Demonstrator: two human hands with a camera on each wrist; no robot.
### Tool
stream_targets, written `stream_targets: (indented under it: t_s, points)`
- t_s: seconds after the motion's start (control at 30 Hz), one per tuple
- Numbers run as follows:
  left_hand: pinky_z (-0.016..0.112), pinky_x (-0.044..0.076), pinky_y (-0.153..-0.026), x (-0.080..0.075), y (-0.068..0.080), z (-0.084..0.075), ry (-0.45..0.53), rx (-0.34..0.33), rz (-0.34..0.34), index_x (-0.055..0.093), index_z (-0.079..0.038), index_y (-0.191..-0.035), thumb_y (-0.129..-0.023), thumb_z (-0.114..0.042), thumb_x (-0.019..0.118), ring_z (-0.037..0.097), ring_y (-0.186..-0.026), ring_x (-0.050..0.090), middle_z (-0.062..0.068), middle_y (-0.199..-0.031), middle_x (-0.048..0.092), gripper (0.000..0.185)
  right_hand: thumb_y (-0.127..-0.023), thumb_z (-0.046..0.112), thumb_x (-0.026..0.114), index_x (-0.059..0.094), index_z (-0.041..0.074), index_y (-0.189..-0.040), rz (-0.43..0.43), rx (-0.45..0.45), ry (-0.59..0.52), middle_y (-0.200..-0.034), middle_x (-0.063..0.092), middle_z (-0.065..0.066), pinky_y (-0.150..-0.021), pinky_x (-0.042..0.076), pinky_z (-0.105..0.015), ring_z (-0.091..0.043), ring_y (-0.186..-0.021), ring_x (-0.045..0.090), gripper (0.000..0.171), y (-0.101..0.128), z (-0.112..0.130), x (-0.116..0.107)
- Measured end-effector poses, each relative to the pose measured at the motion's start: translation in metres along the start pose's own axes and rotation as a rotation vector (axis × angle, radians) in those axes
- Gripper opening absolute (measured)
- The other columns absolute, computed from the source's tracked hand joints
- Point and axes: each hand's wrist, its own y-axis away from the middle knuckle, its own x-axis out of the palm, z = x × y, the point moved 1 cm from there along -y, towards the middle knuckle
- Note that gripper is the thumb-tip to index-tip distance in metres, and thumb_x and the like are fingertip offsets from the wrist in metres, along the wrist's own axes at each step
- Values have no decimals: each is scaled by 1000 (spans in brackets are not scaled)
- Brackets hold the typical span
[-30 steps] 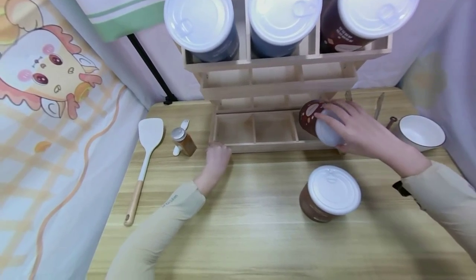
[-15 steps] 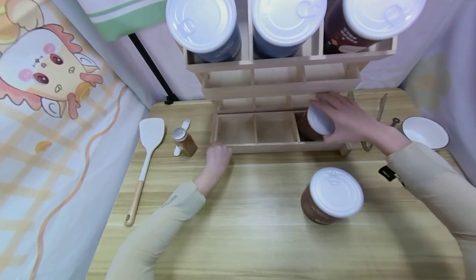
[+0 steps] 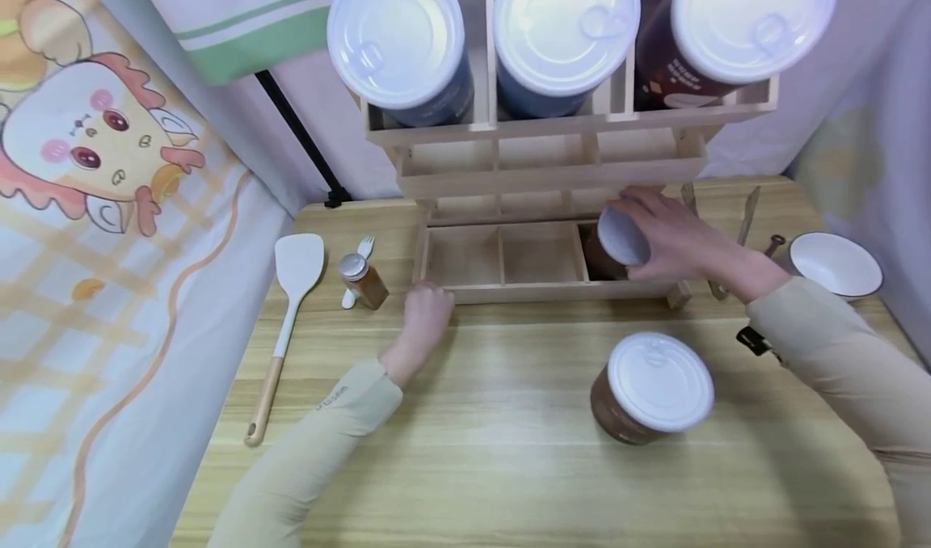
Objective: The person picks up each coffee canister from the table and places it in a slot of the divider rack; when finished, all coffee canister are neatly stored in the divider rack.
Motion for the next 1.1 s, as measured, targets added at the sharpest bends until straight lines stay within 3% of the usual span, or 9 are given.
stream_targets:
  t_s: [0.3,0.43,0.53,0.63,0.7,0.83,0.93,1.1]
  points:
    - [16,41,-42,2,1,0,-25,-3,10,68,-10,-58,-80,-3,69,7,-52,53,1,-60,64,23,-67,31,78,40,1,-146,79,50,-30,-147,38,-27,-96,44,-63,-46,-128,43,93,-9,-11,9]
    - [15,41,-42,3,0,0,-50,-16,2,68,-9,-58,-81,-4,69,7,-51,53,1,-60,64,24,-79,34,73,36,-1,-148,116,59,-14,-151,35,-29,-104,38,-66,-49,-135,36,86,-8,-14,10]
    - [15,38,-40,4,0,0,-57,-10,-3,67,-10,-57,-81,-3,69,6,-50,51,1,-60,64,25,-88,39,67,37,-1,-148,165,80,7,-153,33,-31,-111,31,-66,-50,-141,30,78,5,3,-1]
    - [13,36,-40,3,-2,1,-63,0,-4,64,-12,-55,-78,-2,69,4,-49,50,-2,-58,62,26,-91,45,65,43,2,-147,262,96,-55,-153,35,-30,-112,30,-67,-51,-140,32,74,28,38,-22]
    - [13,36,-41,1,-4,1,-58,-2,2,64,-11,-55,-79,-2,68,5,-50,50,-2,-58,61,26,-88,52,65,45,6,-146,361,106,-140,-152,38,-27,-109,34,-66,-50,-139,36,77,47,64,-37]
    - [17,43,-43,-2,-6,5,-32,-26,46,69,-8,-61,-82,-3,69,8,-52,54,1,-61,64,22,-74,73,66,36,10,-152,508,120,-245,-152,40,-24,-99,48,-60,-46,-131,47,104,80,106,-48]
    - [20,46,-44,-4,-5,6,7,-34,75,71,-7,-63,-82,-3,68,11,-55,57,3,-63,65,19,-60,71,77,33,8,-151,465,88,-186,-143,47,-22,-88,55,-47,-37,-118,57,119,92,123,-40]
    - [21,47,-45,-2,-2,0,48,-7,42,72,-6,-64,-81,-3,67,13,-56,58,4,-63,66,18,-44,41,89,43,3,-141,333,-2,-60,-127,56,-17,-81,58,-42,-29,-106,61,114,97,136,-32]
